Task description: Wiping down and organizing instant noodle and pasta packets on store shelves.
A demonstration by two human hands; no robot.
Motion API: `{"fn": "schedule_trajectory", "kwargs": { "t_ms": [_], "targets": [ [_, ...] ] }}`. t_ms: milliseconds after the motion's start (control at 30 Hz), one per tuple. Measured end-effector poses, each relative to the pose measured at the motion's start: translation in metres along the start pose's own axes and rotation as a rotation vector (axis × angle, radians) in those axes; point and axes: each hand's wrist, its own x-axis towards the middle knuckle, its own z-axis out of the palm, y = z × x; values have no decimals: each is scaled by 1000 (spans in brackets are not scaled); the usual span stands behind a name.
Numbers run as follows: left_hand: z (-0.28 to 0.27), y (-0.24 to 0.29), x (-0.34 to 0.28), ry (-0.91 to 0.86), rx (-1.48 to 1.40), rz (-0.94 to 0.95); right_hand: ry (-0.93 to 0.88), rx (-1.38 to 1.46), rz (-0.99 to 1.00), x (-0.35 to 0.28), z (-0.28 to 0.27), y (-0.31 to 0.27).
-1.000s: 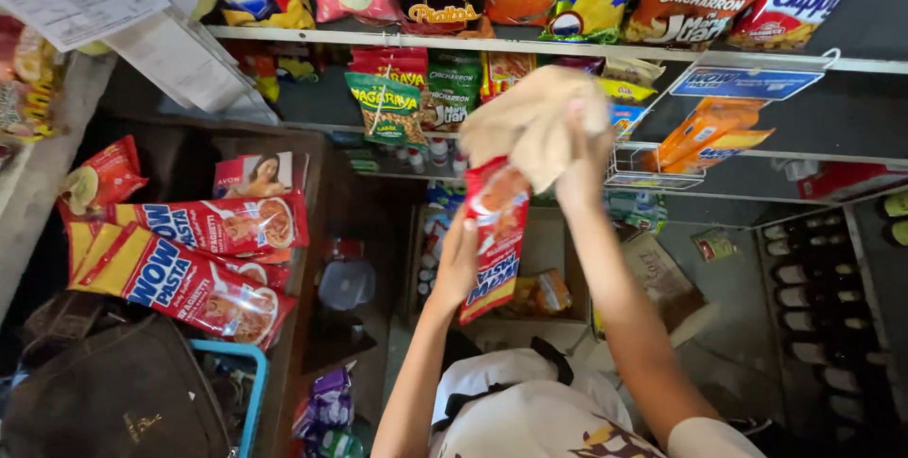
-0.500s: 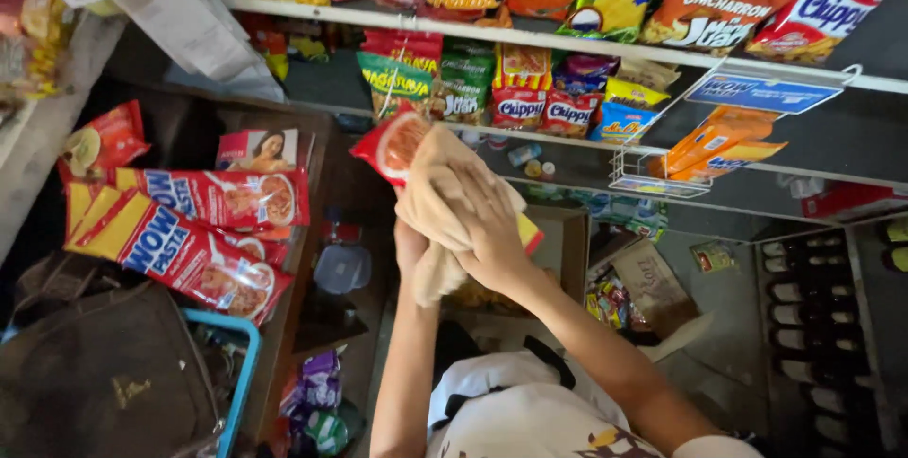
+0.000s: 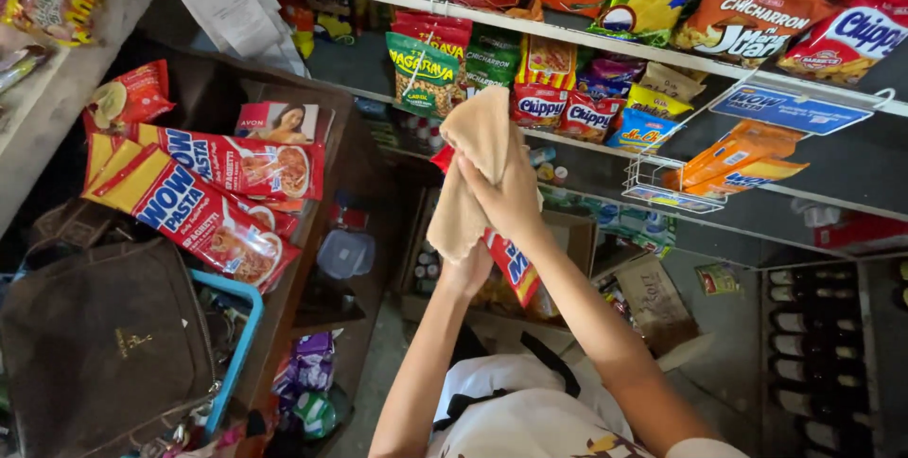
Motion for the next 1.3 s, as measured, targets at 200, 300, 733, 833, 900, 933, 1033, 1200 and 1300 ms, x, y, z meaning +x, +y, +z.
{"fn": "schedule_trajectory", "kwargs": {
  "t_ms": [200, 300, 733, 833, 900, 933, 1033, 1200, 1300],
  "targets": [
    [-25, 17, 13, 96, -46, -108, -310, -114, 280, -56, -19, 5],
    [-25, 35, 20, 67, -396, -45, -176, -146, 35, -88, -25, 5],
    [-63, 5, 31, 64, -662, -30, 121, 687, 331, -129, 5, 78],
    [-51, 12, 25, 101, -559, 16, 137, 629, 314, -127, 2, 77],
    [-45, 13, 24, 112, -523, 48, 126, 656, 372, -124, -1, 78],
    [-49, 9, 23, 158, -430, 93, 139, 523, 257, -124, -2, 79],
    [-59, 0, 16, 286, -233, 154, 59, 457, 167, -119, -13, 93],
    [-55, 1, 7, 375, -15, 117, -127, 1293, 200, -52, -57, 65],
    [-63, -19, -1, 305, 296, 62, -239, 960, 322, -45, -58, 92]
  ]
}}
